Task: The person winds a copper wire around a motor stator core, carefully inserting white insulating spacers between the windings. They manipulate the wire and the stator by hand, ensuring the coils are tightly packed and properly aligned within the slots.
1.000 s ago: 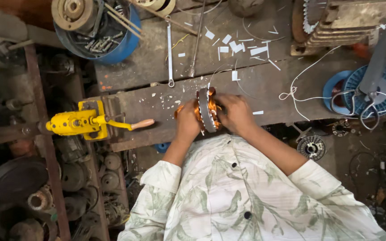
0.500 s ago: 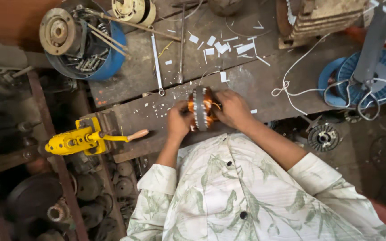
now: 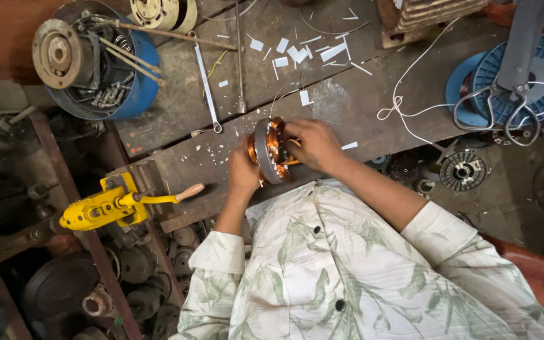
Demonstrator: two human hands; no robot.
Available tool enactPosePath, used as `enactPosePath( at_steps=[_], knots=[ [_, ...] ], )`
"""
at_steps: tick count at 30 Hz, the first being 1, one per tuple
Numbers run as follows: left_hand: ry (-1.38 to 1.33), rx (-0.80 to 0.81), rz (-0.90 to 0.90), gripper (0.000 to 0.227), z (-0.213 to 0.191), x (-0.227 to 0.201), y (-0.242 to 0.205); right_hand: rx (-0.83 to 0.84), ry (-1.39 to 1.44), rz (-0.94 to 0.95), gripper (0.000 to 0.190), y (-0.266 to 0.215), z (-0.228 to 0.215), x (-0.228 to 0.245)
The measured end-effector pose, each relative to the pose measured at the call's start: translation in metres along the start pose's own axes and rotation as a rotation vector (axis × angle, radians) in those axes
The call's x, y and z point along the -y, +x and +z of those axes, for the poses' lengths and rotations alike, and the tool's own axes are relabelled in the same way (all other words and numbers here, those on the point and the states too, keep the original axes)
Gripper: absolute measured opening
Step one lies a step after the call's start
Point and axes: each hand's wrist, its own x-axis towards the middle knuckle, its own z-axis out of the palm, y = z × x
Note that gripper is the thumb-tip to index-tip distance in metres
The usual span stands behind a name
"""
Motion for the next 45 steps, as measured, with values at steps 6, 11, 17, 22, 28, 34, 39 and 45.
enactPosePath(
  at_steps=[6, 11, 17, 22, 28, 34, 39, 45],
  knots=[
    [0.204, -0.06, 0.102, 0.031, -0.013, 0.02, 0.004, -0.048, 0.073, -0.048, 0.015, -0.012, 0.004, -0.007],
    [0.207, 0.037, 0.286, 0.039, -0.01, 0.03, -0.003, -0.065, -0.075, 0.054, 0.03, -0.015, 0.016, -0.009],
    [0.205, 0.048, 0.308, 0.036, -0.006, 0.026, -0.002, -0.044, -0.155, 0.078, 0.047, -0.019, 0.021, -0.002],
    [0.116, -0.063, 0.314, 0.059, -0.002, 0.0, -0.001, -0.078, -0.102, 0.045, 0.04, -0.022, 0.014, 0.001],
    [-0.02, 0.065, 0.331, 0.07, -0.006, -0.018, 0.009, -0.049, 0.01, 0.083, 0.027, -0.018, 0.013, -0.007],
    [-0.288, 0.195, 0.159, 0.068, 0.001, 0.01, 0.014, 0.004, -0.066, 0.134, 0.025, -0.016, 0.007, 0.004],
    [-0.222, 0.023, 0.184, 0.08, -0.002, 0.008, -0.006, -0.074, -0.07, -0.03, 0.024, -0.009, 0.004, 0.008],
    [-0.006, -0.189, 0.462, 0.067, -0.005, -0.007, -0.028, -0.176, -0.099, -0.197, 0.027, -0.002, -0.001, 0.016]
  ],
)
